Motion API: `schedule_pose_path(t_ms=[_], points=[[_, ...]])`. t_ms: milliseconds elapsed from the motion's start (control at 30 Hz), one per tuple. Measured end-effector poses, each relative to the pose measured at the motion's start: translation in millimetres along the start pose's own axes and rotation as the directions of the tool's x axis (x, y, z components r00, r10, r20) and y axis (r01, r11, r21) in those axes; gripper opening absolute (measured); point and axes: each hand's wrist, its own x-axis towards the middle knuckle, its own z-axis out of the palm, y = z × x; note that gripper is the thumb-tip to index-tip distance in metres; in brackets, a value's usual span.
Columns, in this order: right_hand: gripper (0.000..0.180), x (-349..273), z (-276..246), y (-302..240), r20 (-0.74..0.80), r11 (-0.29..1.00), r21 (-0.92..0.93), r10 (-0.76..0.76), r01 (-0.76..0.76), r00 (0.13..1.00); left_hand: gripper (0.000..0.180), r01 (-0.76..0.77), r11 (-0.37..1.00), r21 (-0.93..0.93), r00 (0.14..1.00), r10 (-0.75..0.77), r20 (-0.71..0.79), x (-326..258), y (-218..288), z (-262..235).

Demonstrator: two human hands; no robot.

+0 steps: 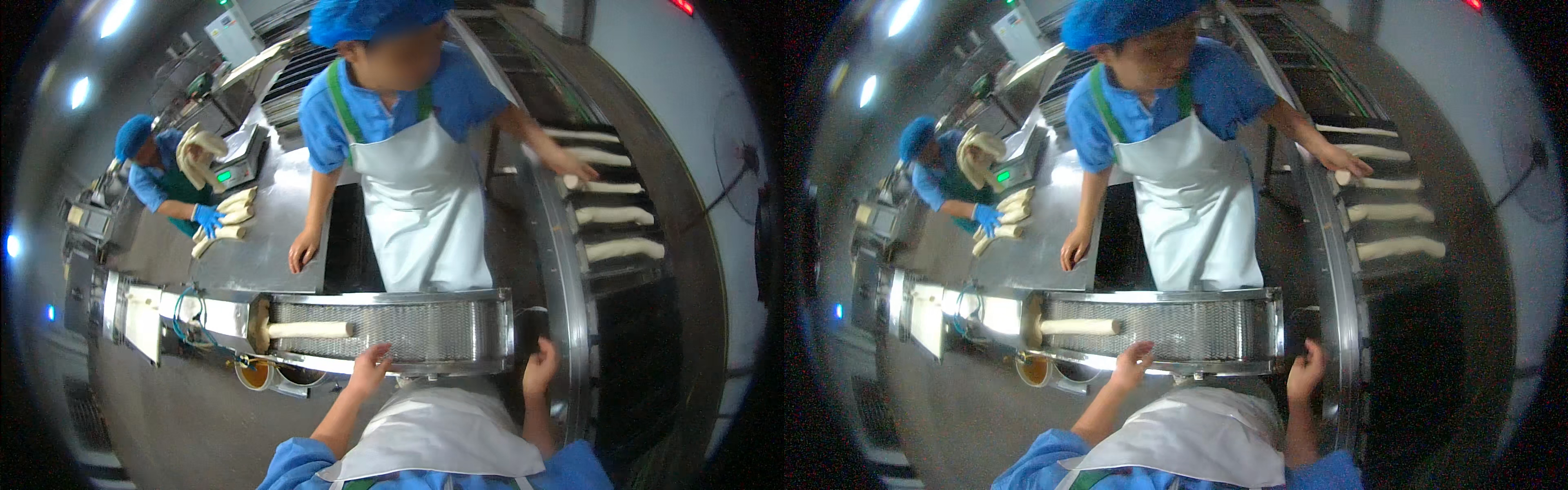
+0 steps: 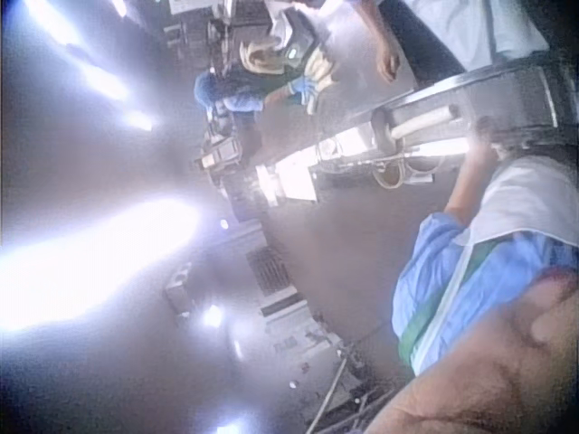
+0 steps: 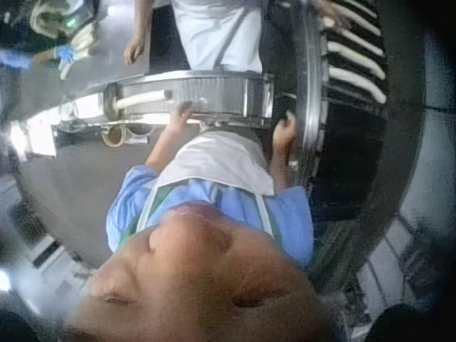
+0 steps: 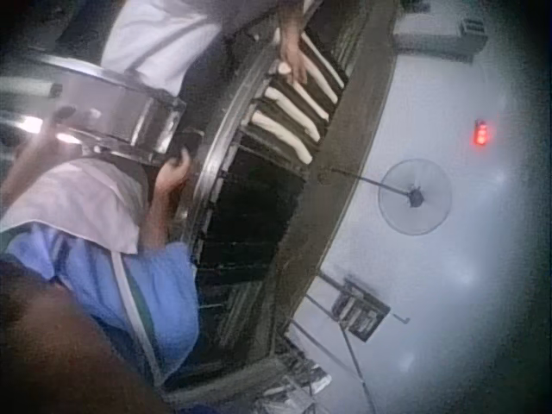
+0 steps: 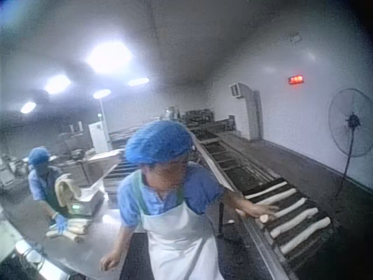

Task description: The person places long strips of dough onto a conveyor belt and into baking trays at a processing station.

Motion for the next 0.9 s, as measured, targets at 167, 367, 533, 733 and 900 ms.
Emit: schedule_pose_path(t_ms=[167, 367, 533, 733, 900], points=[[0.027, -69, -26, 54, 0.141, 0.994, -0.112, 0.005, 0.011, 0.99, 0.042, -0.044, 0.954, 0.298, 0.989, 0.085, -0.125, 4, 0, -40], [0.017, -81, -49, 124, -0.095, 0.894, 0.119, 0.443, -0.431, 0.892, 0.055, -0.142, 0.769, 0.623, 0.937, 0.307, -0.165, 29, -24, -76], [0.013, -90, -72, 167, -0.115, 0.9, 0.216, 0.408, -0.379, 0.905, 0.054, -0.124, 0.619, 0.775, 0.956, 0.284, -0.074, 44, -39, -75], [0.016, -94, -64, 161, -0.119, 0.817, 0.17, 0.572, -0.551, 0.812, 0.055, -0.193, 0.573, 0.796, 0.98, 0.159, 0.123, 53, -11, -51], [0.018, -99, -48, 129, -0.087, 0.783, 0.185, 0.615, -0.594, 0.784, 0.057, -0.454, 0.588, 0.67, 0.888, 0.363, 0.283, 46, -10, -20]])
